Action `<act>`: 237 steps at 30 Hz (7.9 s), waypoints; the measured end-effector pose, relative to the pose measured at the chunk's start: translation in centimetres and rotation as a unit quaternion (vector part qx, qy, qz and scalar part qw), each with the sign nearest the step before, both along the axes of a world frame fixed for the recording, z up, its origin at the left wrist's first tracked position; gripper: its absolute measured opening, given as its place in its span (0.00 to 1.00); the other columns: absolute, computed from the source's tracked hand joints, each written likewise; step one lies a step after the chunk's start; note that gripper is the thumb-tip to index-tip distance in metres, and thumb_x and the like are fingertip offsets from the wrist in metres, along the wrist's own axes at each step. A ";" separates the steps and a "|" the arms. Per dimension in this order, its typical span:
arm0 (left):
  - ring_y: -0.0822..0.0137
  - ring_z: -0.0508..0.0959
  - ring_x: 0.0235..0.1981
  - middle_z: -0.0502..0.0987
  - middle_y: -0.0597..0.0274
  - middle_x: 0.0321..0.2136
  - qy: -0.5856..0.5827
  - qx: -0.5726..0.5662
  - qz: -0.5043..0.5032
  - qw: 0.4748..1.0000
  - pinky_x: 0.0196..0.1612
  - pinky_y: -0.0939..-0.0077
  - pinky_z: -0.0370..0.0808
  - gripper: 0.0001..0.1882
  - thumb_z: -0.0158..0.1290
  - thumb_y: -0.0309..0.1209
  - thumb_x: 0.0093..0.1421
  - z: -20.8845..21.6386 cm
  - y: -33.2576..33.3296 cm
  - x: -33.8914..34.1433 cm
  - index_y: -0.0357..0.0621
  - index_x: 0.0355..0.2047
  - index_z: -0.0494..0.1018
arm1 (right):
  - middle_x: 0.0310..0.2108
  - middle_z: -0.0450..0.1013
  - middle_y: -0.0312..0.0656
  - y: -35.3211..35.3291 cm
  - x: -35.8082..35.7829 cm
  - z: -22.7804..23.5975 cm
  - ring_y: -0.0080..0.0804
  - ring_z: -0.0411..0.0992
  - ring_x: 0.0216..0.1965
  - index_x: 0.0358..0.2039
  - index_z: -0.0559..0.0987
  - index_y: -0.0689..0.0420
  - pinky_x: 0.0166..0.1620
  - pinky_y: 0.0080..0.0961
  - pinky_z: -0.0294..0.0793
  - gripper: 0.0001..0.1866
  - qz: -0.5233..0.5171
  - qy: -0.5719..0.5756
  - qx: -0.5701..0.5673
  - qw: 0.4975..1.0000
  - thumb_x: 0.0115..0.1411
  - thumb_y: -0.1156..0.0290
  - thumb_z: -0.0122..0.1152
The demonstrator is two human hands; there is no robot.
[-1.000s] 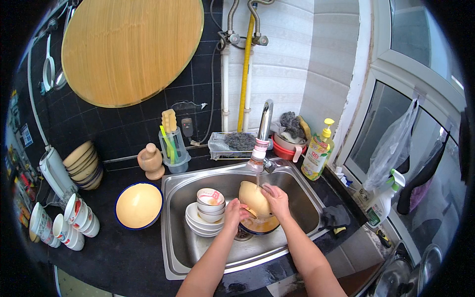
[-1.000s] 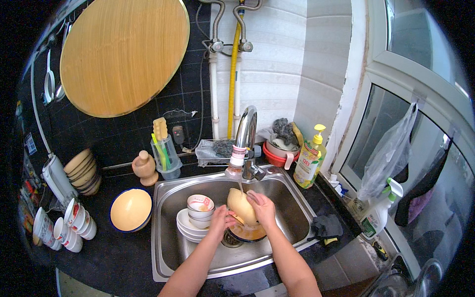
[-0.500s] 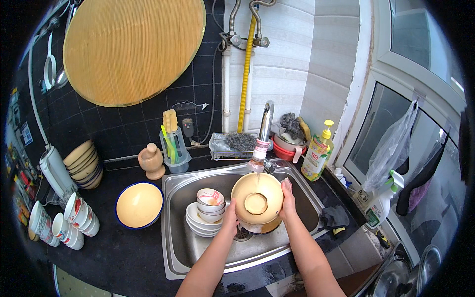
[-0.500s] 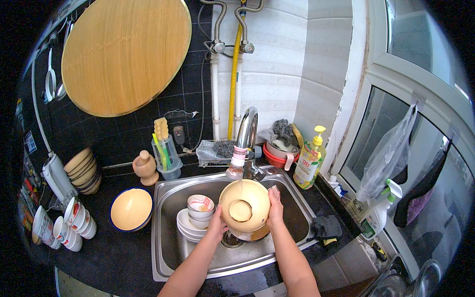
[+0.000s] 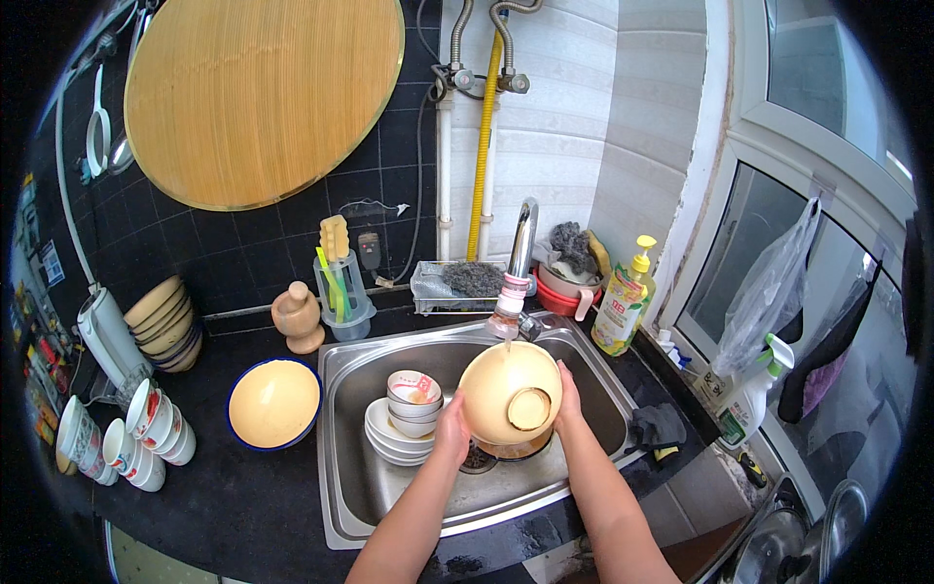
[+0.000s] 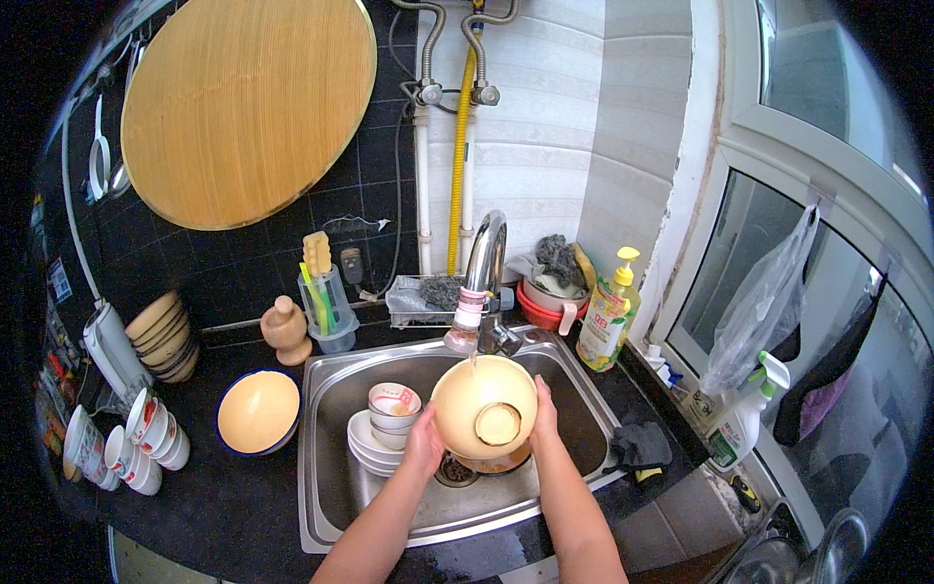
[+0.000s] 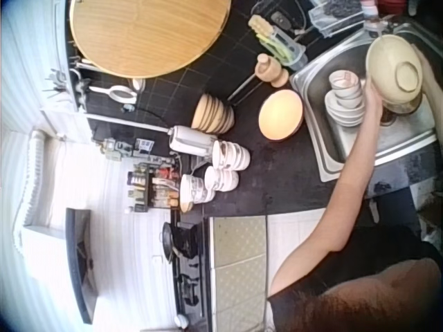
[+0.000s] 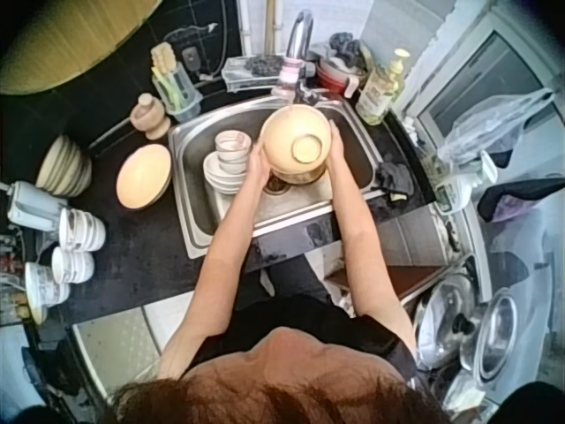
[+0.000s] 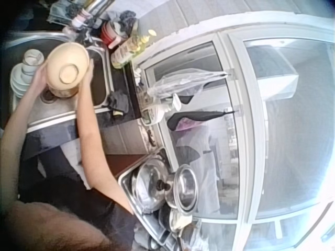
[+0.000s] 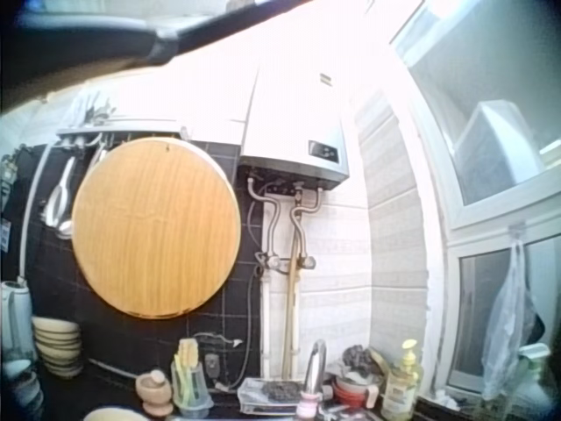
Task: The person washes several bowls and plates in a kitchen sink using a sponge and running water. They scrub the items, rinse them thoroughly, and place the clean dishes into a stack on the counter to the left of the sink.
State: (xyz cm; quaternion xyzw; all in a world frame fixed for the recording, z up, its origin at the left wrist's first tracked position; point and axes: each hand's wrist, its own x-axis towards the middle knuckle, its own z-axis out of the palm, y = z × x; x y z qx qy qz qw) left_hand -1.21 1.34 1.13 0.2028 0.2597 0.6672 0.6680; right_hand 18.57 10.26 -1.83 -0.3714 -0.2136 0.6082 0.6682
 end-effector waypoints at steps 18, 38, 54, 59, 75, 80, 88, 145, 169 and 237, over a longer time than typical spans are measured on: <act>0.79 0.68 0.28 0.72 0.68 0.24 0.190 -0.013 0.192 0.963 0.33 0.84 0.64 0.15 0.47 0.38 0.59 1.7 -1.0 0.2 0.36 0.26 0.71 | 0.46 0.63 0.49 -5.4 -3.7 6.9 0.45 0.62 0.49 0.44 0.70 0.62 0.52 0.31 0.59 0.20 -0.093 -0.560 0.284 0.773 0.57 0.61 0.47; 0.71 0.70 0.41 0.71 0.60 0.39 0.170 -0.002 0.102 0.980 0.46 0.77 0.65 0.18 0.39 0.40 0.63 -0.8 -0.1 0.5 0.37 0.43 0.66 | 0.50 0.61 0.42 -1.3 -2.6 3.5 0.31 0.59 0.53 0.50 0.64 0.59 0.56 0.25 0.55 0.20 0.051 -0.325 0.155 0.931 0.62 0.61 0.35; 0.62 0.65 0.51 0.65 0.58 0.48 -0.135 0.043 0.002 0.990 0.54 0.64 0.62 0.17 0.37 0.36 0.63 1.9 -1.2 0.3 0.42 0.50 0.57 | 0.46 0.61 0.49 -5.5 -5.8 5.2 0.43 0.60 0.49 0.42 0.68 0.61 0.53 0.32 0.57 0.15 -0.050 -0.554 0.287 0.780 0.54 0.70 0.50; 0.61 0.67 0.49 0.67 0.57 0.46 -0.133 0.063 -0.006 0.989 0.52 0.62 0.63 0.16 0.38 0.36 0.63 0.7 -0.4 -0.1 0.42 0.48 0.58 | 0.41 0.64 0.45 -8.2 -7.2 8.6 0.46 0.59 0.47 0.36 0.71 0.57 0.52 0.37 0.57 0.14 -0.003 -0.615 0.423 0.666 0.46 0.73 0.57; 0.62 0.65 0.51 0.64 0.54 0.49 -0.071 0.032 0.067 0.995 0.54 0.63 0.62 0.18 0.37 0.35 0.63 1.4 -0.8 -0.6 0.37 0.50 0.56 | 0.35 0.71 0.55 -3.9 -2.6 2.2 0.45 0.71 0.38 0.36 0.72 0.60 0.41 0.31 0.69 0.12 0.109 -0.701 -0.041 0.703 0.53 0.68 0.49; 0.63 0.65 0.51 0.64 0.54 0.49 -0.069 -0.001 0.070 0.995 0.55 0.67 0.61 0.18 0.35 0.35 0.64 0.0 0.1 -0.4 0.36 0.49 0.57 | 0.37 0.72 0.51 -1.6 -1.2 -0.3 0.41 0.71 0.39 0.37 0.74 0.60 0.41 0.32 0.69 0.17 0.045 -0.647 -0.051 0.759 0.53 0.61 0.50; 0.64 0.65 0.50 0.65 0.55 0.48 -0.071 -0.001 0.058 0.996 0.53 0.68 0.61 0.18 0.35 0.36 0.64 -0.7 0.3 -0.9 0.36 0.49 0.58 | 0.36 0.72 0.40 -2.7 -2.3 2.9 0.30 0.71 0.35 0.39 0.73 0.59 0.38 0.26 0.70 0.21 0.116 -0.118 -0.102 0.981 0.59 0.53 0.45; 0.47 0.55 0.49 0.55 0.46 0.46 0.689 0.212 0.212 0.660 0.55 0.56 0.52 0.50 0.62 0.28 0.27 5.8 -3.5 1.5 0.43 0.54 0.51 | 0.38 0.68 0.44 -3.7 -4.5 6.2 0.32 0.67 0.39 0.33 0.74 0.60 0.45 0.24 0.63 0.16 -0.040 -0.335 0.149 0.929 0.48 0.62 0.60; 0.61 0.61 0.51 0.58 0.61 0.50 0.075 -0.048 0.134 0.987 0.46 0.60 0.63 0.40 0.56 0.34 0.42 3.1 -1.0 -1.2 0.51 0.55 0.49 | 0.47 0.67 0.38 -4.8 -3.9 7.3 0.25 0.67 0.46 0.51 0.64 0.60 0.49 0.23 0.66 0.21 0.209 -0.009 0.107 0.972 0.61 0.62 0.45; 0.67 0.73 0.22 0.73 0.57 0.27 0.148 -0.238 -0.020 0.960 0.24 0.74 0.71 0.08 0.39 0.23 0.52 -0.8 -0.3 -1.0 0.39 0.31 0.66 | 0.34 0.72 0.43 -3.4 -2.4 4.2 0.31 0.70 0.35 0.33 0.73 0.62 0.43 0.25 0.66 0.17 0.046 -0.098 -0.058 0.992 0.55 0.62 0.42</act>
